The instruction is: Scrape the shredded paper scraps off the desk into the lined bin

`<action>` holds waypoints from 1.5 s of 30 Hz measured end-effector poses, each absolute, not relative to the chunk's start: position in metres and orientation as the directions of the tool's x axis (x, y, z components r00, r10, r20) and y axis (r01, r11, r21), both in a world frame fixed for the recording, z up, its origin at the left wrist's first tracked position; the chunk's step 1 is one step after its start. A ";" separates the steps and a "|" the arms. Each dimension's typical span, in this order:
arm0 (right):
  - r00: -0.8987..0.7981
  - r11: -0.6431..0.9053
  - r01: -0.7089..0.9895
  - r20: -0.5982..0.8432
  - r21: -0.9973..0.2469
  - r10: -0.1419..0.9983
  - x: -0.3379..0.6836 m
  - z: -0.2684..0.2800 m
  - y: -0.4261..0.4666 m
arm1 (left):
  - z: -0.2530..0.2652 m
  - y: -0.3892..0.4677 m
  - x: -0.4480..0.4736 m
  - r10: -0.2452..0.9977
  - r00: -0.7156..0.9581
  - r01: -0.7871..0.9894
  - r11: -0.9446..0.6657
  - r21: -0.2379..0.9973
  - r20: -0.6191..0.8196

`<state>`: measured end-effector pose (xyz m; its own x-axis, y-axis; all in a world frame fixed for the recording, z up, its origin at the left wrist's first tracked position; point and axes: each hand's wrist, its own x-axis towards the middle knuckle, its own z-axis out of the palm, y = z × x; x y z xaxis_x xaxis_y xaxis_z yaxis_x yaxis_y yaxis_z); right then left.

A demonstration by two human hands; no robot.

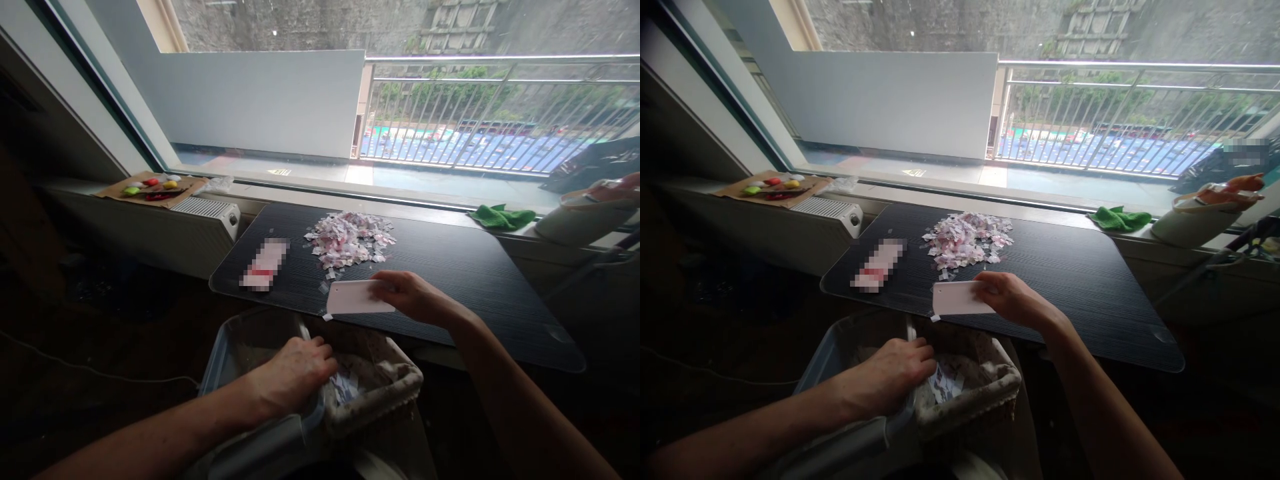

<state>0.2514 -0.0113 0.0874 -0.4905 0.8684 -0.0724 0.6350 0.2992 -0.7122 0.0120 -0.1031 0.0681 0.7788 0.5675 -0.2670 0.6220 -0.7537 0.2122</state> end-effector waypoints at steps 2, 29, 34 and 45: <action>-0.479 0.290 0.628 -0.064 -0.722 0.876 0.252 0.087 -0.011 | 0.069 -0.103 0.013 0.570 0.774 0.628 -0.749 0.212 -0.275; -0.230 0.257 0.658 0.136 -0.708 0.964 0.249 0.074 -0.014 | 0.049 -0.118 0.072 0.306 0.946 0.321 -0.928 0.189 -0.104; -0.284 0.264 0.655 0.093 -0.708 0.954 0.240 0.068 -0.012 | 0.041 -0.120 0.075 0.288 0.954 0.298 -0.935 0.194 -0.078; -0.303 0.196 0.611 0.002 -0.767 0.953 0.235 0.068 -0.011 | 0.038 -0.118 0.079 0.289 0.955 0.296 -0.933 0.206 -0.067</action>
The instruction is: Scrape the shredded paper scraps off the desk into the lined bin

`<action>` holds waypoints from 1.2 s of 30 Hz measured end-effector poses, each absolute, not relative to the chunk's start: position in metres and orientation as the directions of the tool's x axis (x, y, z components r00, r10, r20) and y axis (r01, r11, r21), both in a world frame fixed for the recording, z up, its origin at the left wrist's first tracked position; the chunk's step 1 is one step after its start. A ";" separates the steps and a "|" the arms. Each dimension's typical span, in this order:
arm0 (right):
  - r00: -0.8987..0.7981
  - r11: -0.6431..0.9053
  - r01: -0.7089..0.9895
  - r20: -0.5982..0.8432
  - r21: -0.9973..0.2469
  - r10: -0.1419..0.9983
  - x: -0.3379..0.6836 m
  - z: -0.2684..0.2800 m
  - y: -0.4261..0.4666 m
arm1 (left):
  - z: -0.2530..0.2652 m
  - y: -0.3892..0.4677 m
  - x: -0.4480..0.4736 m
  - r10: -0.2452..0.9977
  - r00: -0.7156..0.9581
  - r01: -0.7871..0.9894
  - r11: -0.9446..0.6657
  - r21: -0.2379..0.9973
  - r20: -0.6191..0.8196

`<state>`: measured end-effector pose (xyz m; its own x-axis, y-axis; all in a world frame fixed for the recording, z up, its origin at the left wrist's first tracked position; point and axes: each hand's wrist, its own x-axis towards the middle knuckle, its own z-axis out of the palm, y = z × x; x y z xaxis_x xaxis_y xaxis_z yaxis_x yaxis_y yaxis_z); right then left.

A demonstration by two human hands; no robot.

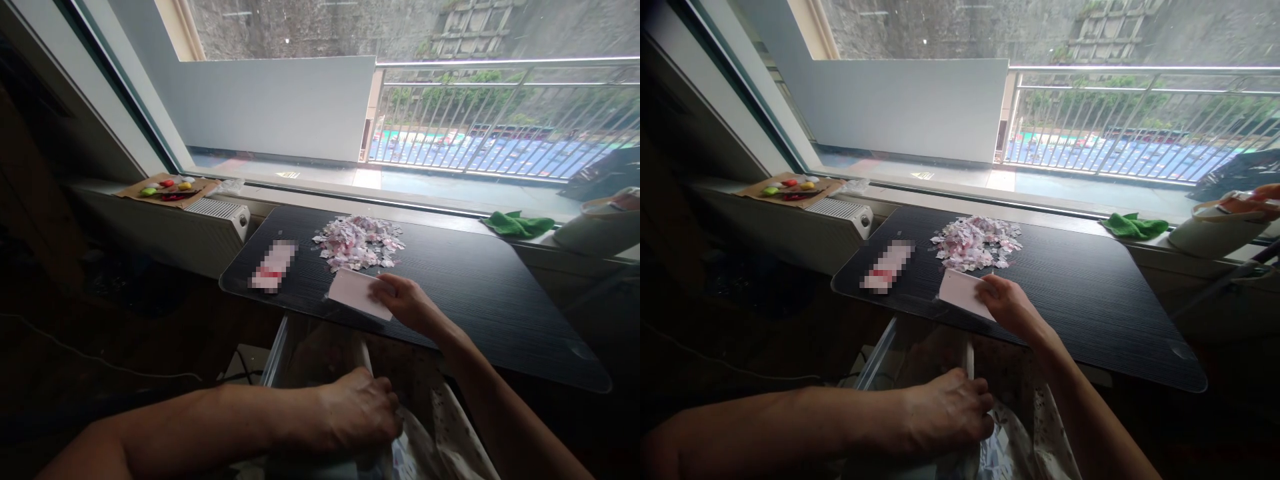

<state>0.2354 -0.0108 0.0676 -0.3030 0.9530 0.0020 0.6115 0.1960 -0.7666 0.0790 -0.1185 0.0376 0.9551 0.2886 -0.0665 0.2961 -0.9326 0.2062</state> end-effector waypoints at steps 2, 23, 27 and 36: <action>-0.330 0.185 0.591 -0.026 -0.785 0.944 0.235 0.067 -0.012 | 0.036 -0.118 0.079 0.283 0.958 0.288 -0.934 0.210 -0.055; -0.158 -0.075 0.473 -0.169 -0.878 0.973 0.233 0.059 0.002 | 0.034 -0.117 0.081 0.300 0.952 0.305 -0.935 0.182 -0.051; -0.223 -0.114 0.431 -0.228 -0.895 0.948 0.231 0.056 -0.001 | 0.037 -0.116 0.080 0.294 0.953 0.303 -0.934 0.191 -0.077; -0.150 -0.173 0.353 -0.238 -0.919 0.960 0.235 0.048 0.003 | 0.028 -0.117 0.080 0.311 0.949 0.316 -0.928 0.198 -0.056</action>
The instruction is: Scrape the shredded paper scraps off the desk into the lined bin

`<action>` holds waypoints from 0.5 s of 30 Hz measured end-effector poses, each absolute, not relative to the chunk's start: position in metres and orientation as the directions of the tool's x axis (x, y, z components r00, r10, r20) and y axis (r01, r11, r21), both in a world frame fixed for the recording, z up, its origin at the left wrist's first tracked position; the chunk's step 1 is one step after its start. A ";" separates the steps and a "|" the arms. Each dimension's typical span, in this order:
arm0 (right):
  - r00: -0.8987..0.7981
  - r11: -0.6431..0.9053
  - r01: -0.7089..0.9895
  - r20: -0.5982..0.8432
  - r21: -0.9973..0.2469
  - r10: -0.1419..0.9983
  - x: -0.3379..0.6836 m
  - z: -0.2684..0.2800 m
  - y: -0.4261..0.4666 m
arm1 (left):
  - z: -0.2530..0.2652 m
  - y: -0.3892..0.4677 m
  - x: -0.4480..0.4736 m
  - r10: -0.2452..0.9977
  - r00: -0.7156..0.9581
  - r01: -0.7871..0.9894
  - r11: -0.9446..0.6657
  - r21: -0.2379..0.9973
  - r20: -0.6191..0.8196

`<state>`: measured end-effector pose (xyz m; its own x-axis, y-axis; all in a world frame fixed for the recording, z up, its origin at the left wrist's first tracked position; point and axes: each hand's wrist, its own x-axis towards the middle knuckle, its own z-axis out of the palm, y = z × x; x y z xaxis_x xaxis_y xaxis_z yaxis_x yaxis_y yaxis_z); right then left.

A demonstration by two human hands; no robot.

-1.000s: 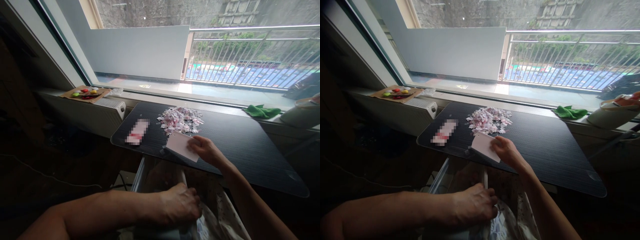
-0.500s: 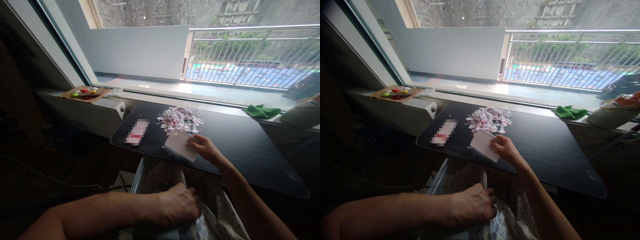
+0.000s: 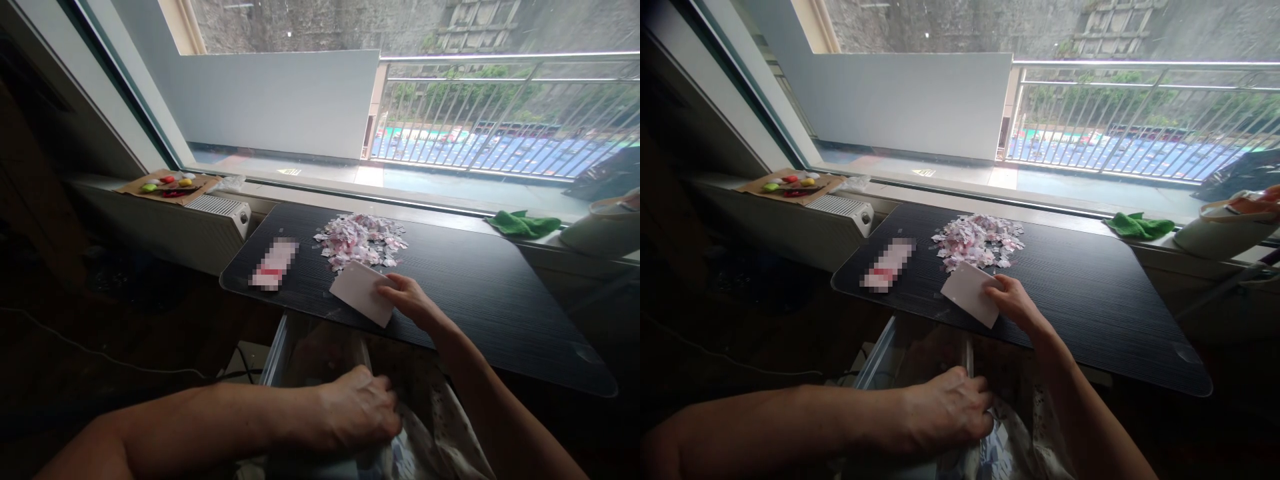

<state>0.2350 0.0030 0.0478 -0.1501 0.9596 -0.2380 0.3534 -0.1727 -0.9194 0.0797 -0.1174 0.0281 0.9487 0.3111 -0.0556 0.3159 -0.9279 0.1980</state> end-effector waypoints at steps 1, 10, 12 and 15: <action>-0.171 -0.181 0.342 -0.251 -0.922 0.953 0.234 0.047 0.002 | 0.027 -0.117 0.080 0.311 0.949 0.316 -0.928 0.198 -0.057; -0.189 -0.207 0.352 -0.286 -0.913 0.939 0.226 0.055 0.000 | 0.032 -0.116 0.079 0.296 0.953 0.303 -0.931 0.204 -0.063; -0.241 -0.190 0.390 -0.299 -0.901 0.923 0.222 0.054 -0.003 | 0.035 -0.116 0.079 0.304 0.950 0.311 -0.927 0.209 -0.064; -0.367 -0.119 0.458 -0.309 -0.881 0.877 0.218 0.054 -0.012 | 0.038 -0.116 0.079 0.303 0.950 0.313 -0.924 0.219 -0.079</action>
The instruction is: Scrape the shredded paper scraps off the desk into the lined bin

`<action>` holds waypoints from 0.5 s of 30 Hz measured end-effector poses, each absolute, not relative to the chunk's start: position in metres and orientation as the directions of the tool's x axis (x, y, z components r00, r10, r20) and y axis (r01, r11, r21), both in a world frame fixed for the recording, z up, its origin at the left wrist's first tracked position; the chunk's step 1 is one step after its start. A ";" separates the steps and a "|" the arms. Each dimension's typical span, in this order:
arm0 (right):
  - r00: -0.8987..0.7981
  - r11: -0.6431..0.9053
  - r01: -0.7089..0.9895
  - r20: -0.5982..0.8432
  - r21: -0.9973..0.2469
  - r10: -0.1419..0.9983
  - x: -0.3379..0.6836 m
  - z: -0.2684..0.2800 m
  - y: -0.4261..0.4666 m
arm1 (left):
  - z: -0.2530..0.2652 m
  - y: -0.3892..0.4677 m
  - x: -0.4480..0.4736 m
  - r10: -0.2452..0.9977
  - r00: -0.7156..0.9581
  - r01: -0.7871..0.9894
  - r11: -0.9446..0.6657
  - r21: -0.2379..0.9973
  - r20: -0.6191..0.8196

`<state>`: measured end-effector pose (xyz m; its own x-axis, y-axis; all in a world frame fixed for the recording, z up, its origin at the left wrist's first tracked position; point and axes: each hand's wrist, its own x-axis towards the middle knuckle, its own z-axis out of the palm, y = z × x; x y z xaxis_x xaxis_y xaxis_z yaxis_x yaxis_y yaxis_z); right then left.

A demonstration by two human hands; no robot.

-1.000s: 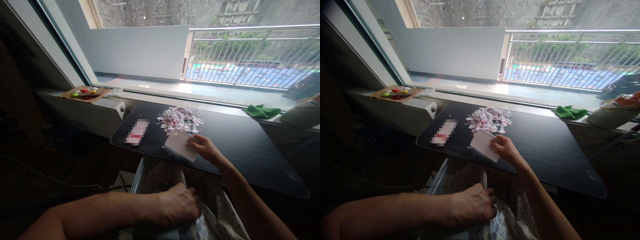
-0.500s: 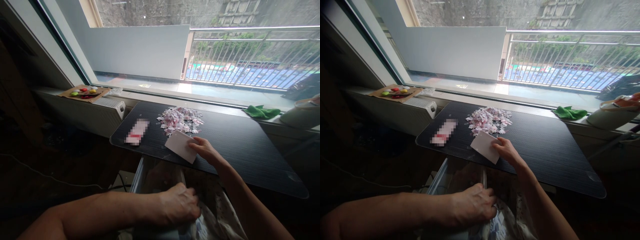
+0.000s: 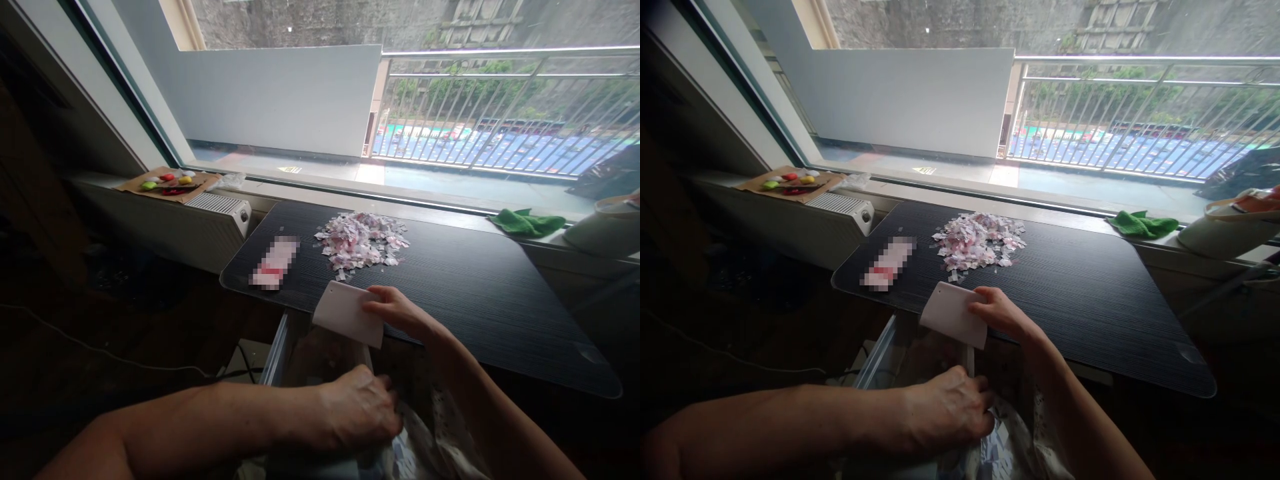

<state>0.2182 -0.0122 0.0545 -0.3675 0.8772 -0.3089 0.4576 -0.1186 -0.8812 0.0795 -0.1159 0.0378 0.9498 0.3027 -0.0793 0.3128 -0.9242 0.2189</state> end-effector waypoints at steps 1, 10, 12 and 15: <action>-0.403 -0.088 0.478 -0.307 -0.874 0.862 0.219 0.056 -0.015 | 0.037 -0.116 0.080 0.302 0.950 0.311 -0.925 0.219 -0.075; -0.015 -0.080 0.451 -0.097 -0.889 0.995 0.257 0.063 0.005 | 0.026 -0.119 0.080 0.315 0.949 0.313 -0.933 0.177 -0.017; 0.027 -0.083 0.446 -0.079 -0.891 0.996 0.255 0.061 0.011 | 0.028 -0.119 0.080 0.309 0.950 0.312 -0.935 0.168 -0.043; -0.041 -0.076 0.460 -0.106 -0.885 0.993 0.249 0.060 0.011 | 0.033 -0.119 0.080 0.308 0.948 0.316 -0.935 0.159 -0.074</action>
<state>0.2488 0.0114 0.0605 -0.0412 0.9935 -0.1065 0.4599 -0.0758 -0.8847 0.0795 -0.1190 0.0334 0.9485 0.3081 -0.0744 0.3162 -0.9353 0.1587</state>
